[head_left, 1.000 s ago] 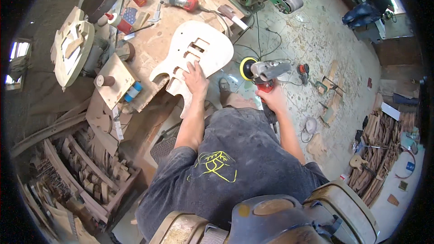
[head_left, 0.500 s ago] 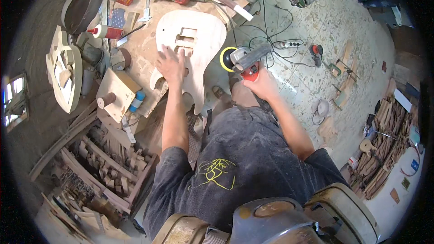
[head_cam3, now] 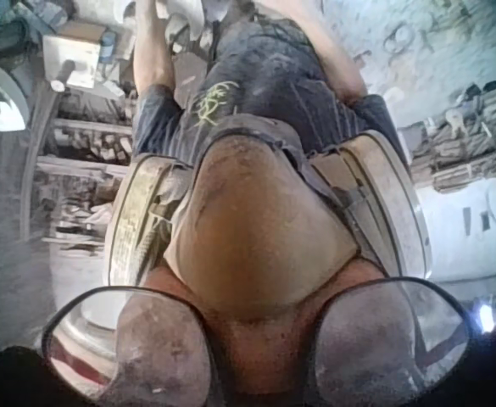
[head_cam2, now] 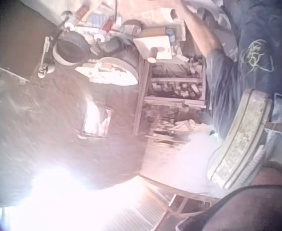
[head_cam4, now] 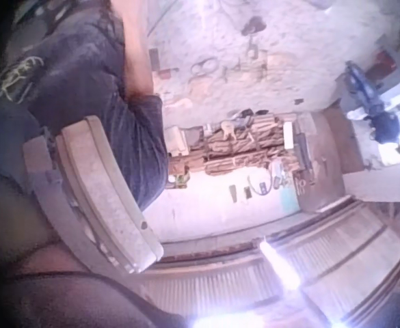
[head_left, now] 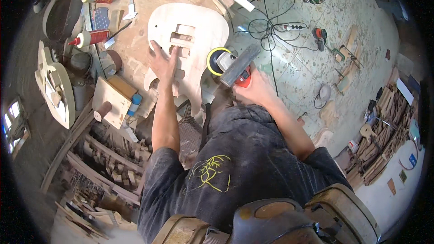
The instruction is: The person sands the surface and edges of a wooden guitar body using a handheld power sander, turning the body over and holding it at different angles to reach all sides.
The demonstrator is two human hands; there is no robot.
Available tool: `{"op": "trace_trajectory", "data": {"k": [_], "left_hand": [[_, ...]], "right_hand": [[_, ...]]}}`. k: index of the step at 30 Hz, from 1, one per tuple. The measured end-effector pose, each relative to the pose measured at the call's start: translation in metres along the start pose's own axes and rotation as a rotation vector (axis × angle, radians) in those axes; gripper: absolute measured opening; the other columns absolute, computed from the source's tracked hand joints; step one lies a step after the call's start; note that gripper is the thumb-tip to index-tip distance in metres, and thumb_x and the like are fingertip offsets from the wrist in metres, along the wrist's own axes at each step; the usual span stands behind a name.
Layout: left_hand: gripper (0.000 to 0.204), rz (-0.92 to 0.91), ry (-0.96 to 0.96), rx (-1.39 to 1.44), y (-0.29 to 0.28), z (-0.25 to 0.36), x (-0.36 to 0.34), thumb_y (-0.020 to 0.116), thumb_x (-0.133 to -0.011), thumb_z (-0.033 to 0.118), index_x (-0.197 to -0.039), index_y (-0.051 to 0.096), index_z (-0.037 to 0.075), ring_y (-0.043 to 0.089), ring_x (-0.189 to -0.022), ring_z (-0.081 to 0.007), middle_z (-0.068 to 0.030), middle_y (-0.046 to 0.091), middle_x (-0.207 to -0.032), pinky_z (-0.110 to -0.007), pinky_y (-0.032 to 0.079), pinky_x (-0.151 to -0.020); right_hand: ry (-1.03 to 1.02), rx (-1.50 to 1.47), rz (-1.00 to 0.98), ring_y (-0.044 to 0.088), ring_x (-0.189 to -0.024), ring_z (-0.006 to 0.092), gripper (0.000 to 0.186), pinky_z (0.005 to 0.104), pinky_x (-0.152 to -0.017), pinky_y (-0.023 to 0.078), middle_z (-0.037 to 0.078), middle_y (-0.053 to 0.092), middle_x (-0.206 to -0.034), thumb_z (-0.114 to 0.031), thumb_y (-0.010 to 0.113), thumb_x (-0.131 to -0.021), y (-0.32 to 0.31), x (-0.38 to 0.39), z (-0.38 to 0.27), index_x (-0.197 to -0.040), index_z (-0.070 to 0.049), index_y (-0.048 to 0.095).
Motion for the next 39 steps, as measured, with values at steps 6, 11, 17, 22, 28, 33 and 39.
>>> {"op": "trace_trajectory", "data": {"k": [6, 11, 17, 22, 28, 33, 39], "left_hand": [[0.092, -0.147, 0.094, 0.017, -0.001, 0.004, -0.01, 0.07, -0.09, 0.055, -0.159, 0.034, 0.006, 0.043, -0.139, -0.0481, -0.033, 0.037, -0.153, -0.05, 0.038, -0.114], [0.091, -0.126, 0.104, 0.006, 0.001, 0.004, -0.008, 0.07, -0.089, 0.055, -0.16, 0.034, 0.01, 0.043, -0.139, -0.0483, -0.0328, 0.037, -0.153, -0.052, 0.04, -0.113], [0.09, -0.122, 0.13, -0.069, 0.004, 0.004, -0.01, 0.069, -0.089, 0.053, -0.16, 0.034, 0.011, 0.043, -0.138, -0.0489, -0.0327, 0.038, -0.152, -0.052, 0.04, -0.112], [0.09, -0.115, 0.125, -0.084, 0.002, 0.003, -0.009, 0.069, -0.089, 0.052, -0.16, 0.034, 0.01, 0.044, -0.137, -0.0493, -0.034, 0.039, -0.151, -0.052, 0.041, -0.112], [0.089, -0.101, 0.144, -0.08, 0.002, 0.009, -0.01, 0.07, -0.088, 0.05, -0.16, 0.035, 0.01, 0.045, -0.136, -0.0506, -0.0353, 0.039, -0.15, -0.053, 0.041, -0.112], [0.089, -0.104, 0.147, -0.096, 0.002, 0.008, -0.01, 0.07, -0.089, 0.05, -0.16, 0.034, 0.01, 0.044, -0.136, -0.0511, -0.0357, 0.039, -0.149, -0.054, 0.041, -0.111], [0.089, -0.088, 0.167, -0.108, 0.003, 0.004, -0.009, 0.069, -0.089, 0.05, -0.16, 0.033, 0.01, 0.046, -0.134, -0.0503, -0.0347, 0.04, -0.148, -0.054, 0.042, -0.11]], "right_hand": [[0.024, 0.047, -0.128, 0.068, -0.102, 0.0464, 0.066, 0.0511, -0.091, 0.054, 0.026, 0.07, -0.108, -0.032, 0.078, -0.074, -0.008, 0.016, 0.016, -0.127, 0.0, 0.053], [0.045, 0.089, -0.157, 0.067, -0.105, 0.0465, 0.064, 0.0519, -0.094, 0.052, 0.026, 0.068, -0.111, -0.032, 0.078, -0.075, -0.001, 0.01, 0.018, -0.126, -0.003, 0.053], [0.082, 0.064, -0.078, 0.066, -0.105, 0.0478, 0.068, 0.0537, -0.093, 0.053, 0.027, 0.068, -0.114, -0.032, 0.079, -0.073, 0.023, -0.002, 0.028, -0.128, -0.003, 0.052], [0.056, 0.016, 0.065, 0.067, -0.103, 0.0478, 0.074, 0.0533, -0.091, 0.055, 0.027, 0.07, -0.111, -0.034, 0.08, -0.072, 0.01, -0.015, 0.036, -0.132, -0.002, 0.051], [0.109, -0.166, 0.194, 0.069, -0.103, 0.0448, 0.078, 0.0494, -0.091, 0.055, 0.025, 0.072, -0.109, -0.039, 0.082, -0.069, -0.016, -0.052, 0.082, -0.131, -0.002, 0.054], [0.162, -0.006, 0.241, 0.07, -0.1, 0.0405, 0.071, 0.0471, -0.088, 0.055, 0.024, 0.071, -0.106, -0.035, 0.084, -0.07, -0.029, -0.049, 0.075, -0.125, 0.002, 0.058], [0.101, 0.107, -0.007, 0.069, -0.101, 0.0452, 0.067, 0.051, -0.09, 0.055, 0.024, 0.071, -0.108, -0.038, 0.078, -0.073, -0.003, -0.023, 0.011, -0.124, -0.002, 0.056]]}}
Point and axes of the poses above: each hand's wrist, its own x-axis away from the middle knuckle, its own y-axis out of the palm, z = x × y, the point moved 5 cm from there along -x, towards the middle knuckle
